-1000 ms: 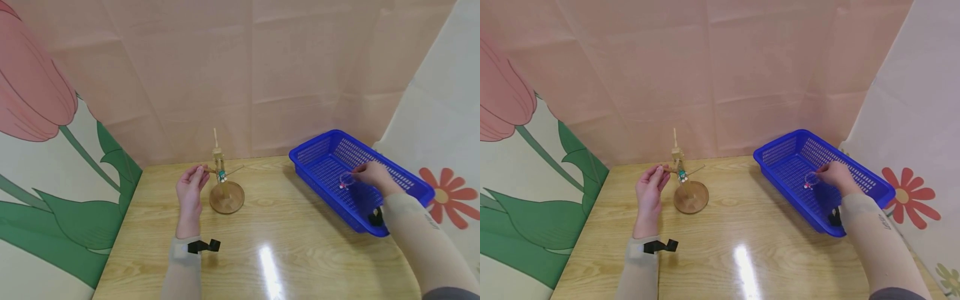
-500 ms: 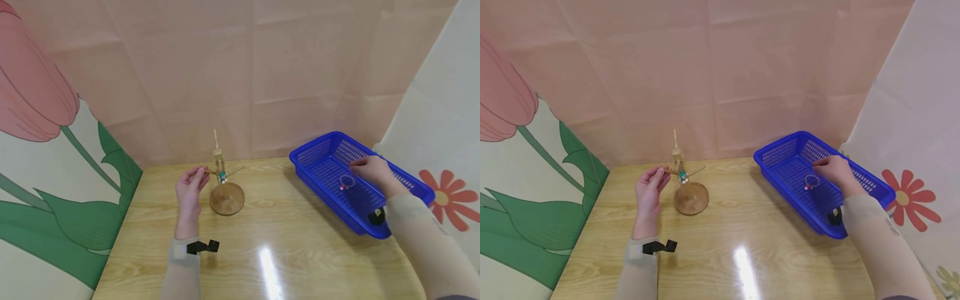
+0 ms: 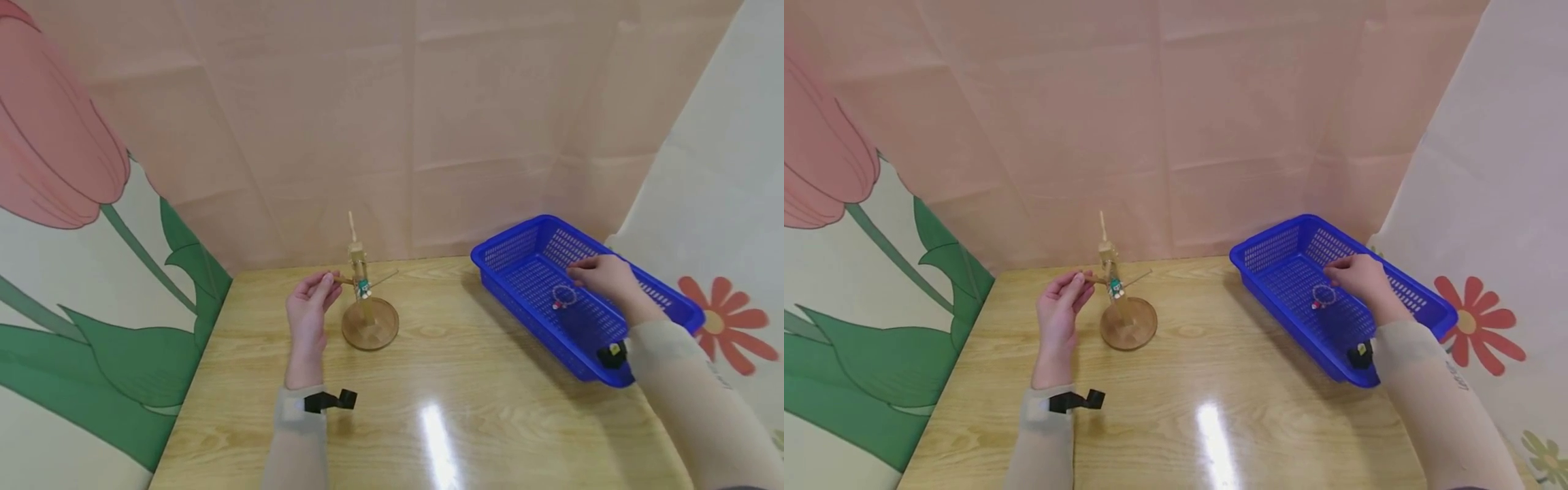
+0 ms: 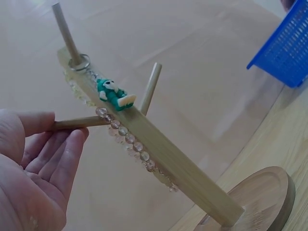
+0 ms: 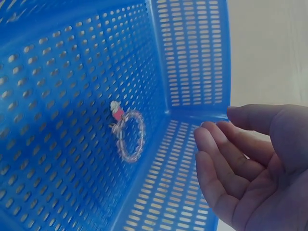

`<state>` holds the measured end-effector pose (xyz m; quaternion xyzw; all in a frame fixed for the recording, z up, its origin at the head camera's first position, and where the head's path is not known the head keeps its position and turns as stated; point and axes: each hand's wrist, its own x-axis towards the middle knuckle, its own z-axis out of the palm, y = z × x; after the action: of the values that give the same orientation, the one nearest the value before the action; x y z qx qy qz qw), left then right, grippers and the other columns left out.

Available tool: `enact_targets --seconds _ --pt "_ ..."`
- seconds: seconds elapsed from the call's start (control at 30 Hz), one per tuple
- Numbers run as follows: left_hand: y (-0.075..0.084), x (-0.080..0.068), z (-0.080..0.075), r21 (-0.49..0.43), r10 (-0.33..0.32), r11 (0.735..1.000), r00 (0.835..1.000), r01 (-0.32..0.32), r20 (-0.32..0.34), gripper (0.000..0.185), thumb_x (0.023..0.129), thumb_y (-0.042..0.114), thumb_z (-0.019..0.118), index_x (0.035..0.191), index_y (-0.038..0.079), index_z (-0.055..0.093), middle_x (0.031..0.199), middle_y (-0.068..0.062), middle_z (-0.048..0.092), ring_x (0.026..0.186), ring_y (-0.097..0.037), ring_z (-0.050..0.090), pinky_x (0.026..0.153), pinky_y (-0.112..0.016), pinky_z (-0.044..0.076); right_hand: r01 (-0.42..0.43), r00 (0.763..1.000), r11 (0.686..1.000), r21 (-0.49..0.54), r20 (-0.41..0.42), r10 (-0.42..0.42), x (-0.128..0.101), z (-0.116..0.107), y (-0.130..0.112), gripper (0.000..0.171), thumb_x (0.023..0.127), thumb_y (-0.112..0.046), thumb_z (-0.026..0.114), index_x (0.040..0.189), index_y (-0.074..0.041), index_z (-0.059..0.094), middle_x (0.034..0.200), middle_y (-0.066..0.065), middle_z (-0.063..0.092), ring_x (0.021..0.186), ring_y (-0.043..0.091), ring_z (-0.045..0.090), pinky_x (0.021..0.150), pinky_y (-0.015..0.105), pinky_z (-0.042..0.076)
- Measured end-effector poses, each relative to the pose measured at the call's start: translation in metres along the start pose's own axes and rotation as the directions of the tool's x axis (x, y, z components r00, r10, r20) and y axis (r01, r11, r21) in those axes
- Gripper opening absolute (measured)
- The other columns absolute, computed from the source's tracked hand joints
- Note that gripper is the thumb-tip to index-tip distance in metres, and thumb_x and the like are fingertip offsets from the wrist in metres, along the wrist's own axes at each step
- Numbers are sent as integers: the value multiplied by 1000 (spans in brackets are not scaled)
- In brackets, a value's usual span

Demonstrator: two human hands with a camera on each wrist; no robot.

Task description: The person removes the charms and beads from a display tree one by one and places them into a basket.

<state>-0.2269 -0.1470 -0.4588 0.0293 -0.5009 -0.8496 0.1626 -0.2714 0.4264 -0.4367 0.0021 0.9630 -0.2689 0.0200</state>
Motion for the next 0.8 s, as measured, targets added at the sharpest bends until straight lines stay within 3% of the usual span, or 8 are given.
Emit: enact_targets --seconds 0.13,0.3,0.37,0.43,0.53,0.6,0.8 --pt "1 -1 -1 10 -7 1000 1000 7 -3 6 100 1 76 103 -2 73 109 -23 78 89 -22 80 87 -37 67 -4 1000 1000 24 -21 5 -1 1 -8 60 112 -43 54 136 12 64 104 18 80 113 51 67 104 70 48" --pt "1 0 0 29 3 1000 1000 -3 21 9 99 1 77 104 -4 72 104 -16 80 89 -22 80 86 -37 67 -4 998 998 60 -58 8 -5 2 -21 61 112 -45 54 137 9 65 109 19 79 110 46 70 101 66 52" --pt "1 0 -1 38 7 999 999 -8 34 12 98 2 78 105 -6 72 103 -15 81 90 -22 80 86 -37 67 5 998 998 67 -68 0 -6 0 -27 59 112 -44 54 137 8 66 109 18 79 105 38 72 97 59 56" --pt "1 1 -1 43 12 999 999 -13 44 12 98 1 78 106 -6 72 103 -14 81 91 -23 80 86 -37 67 23 998 997 77 -66 -18 -6 -4 -33 58 112 -42 54 136 9 66 108 18 79 97 25 73 91 44 60" --pt "1 1 -1 51 15 999 998 -18 53 10 97 -3 77 105 -5 72 102 -13 81 92 -22 80 86 -37 67 52 997 995 83 -68 -46 -4 -11 -42 56 113 -39 53 136 10 66 105 16 80 89 9 69 78 20 54" --pt "0 2 -1 51 16 999 998 -19 57 9 96 -6 77 104 -3 73 102 -12 81 93 -22 80 85 -36 67 65 996 993 96 -71 -58 -2 -15 -47 56 113 -38 53 136 12 65 106 16 80 85 2 68 71 12 51" --pt "-2 0 -1 69 11 998 998 -16 69 9 97 -5 76 105 -3 72 102 -12 81 92 -22 79 86 -36 66 95 994 982 161 -74 -84 -11 -13 -77 55 114 -37 54 140 10 63 122 26 75 88 3 72 71 8 53"
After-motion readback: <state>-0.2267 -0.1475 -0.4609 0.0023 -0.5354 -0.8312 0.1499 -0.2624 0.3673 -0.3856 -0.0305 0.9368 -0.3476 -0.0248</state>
